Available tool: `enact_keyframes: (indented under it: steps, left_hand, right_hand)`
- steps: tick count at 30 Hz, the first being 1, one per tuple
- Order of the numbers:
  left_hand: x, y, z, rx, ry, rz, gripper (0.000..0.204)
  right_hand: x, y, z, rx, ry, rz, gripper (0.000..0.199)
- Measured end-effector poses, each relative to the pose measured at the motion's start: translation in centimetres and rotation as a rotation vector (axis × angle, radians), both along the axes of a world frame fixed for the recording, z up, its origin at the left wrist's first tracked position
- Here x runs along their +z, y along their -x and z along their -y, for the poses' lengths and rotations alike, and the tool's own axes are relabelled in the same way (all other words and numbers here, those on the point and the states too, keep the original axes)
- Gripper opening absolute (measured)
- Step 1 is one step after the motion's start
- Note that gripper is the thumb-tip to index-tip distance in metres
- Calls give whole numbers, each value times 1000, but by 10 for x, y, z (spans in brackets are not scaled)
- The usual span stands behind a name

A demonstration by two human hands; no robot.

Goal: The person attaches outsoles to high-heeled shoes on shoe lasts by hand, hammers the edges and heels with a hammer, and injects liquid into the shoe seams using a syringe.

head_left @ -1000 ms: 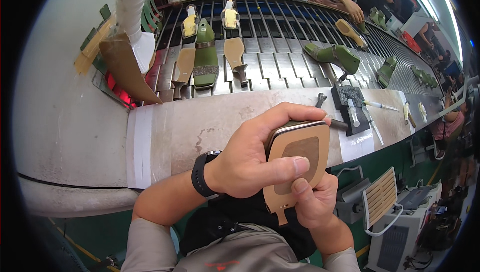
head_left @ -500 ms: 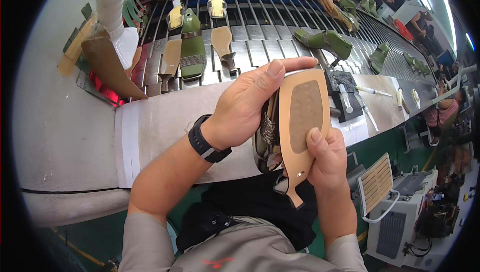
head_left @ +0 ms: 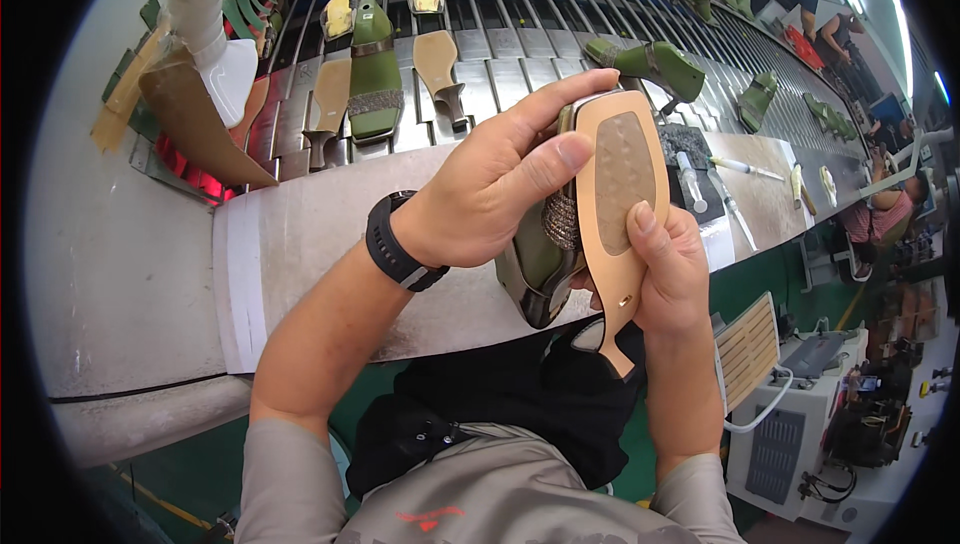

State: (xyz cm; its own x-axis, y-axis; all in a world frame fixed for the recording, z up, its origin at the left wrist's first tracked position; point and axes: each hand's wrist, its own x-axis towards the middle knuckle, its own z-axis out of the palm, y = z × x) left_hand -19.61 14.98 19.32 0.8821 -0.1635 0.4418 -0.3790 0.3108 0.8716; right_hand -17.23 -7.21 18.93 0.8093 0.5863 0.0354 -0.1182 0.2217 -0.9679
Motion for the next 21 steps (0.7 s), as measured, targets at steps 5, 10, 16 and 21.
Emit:
enact_keyframes:
  steps: [5, 10, 16, 21]
  left_hand:
    - [1, 9, -7, -24, -39, 3, 80]
    - [3, 34, -8, 106, -67, 64, 75]
    - [6, 91, 1, 189, -36, 77, 57]
    - [15, 128, -4, 278, 28, 26, 42]
  right_hand:
    - [9, 5, -3, 24, 51, -61, 50]
    - [12, 41, -4, -17, 96, 65, 46]
    - [7, 81, -2, -4, 259, 554, 36]
    - [3, 105, -20, 7, 206, 715, 22]
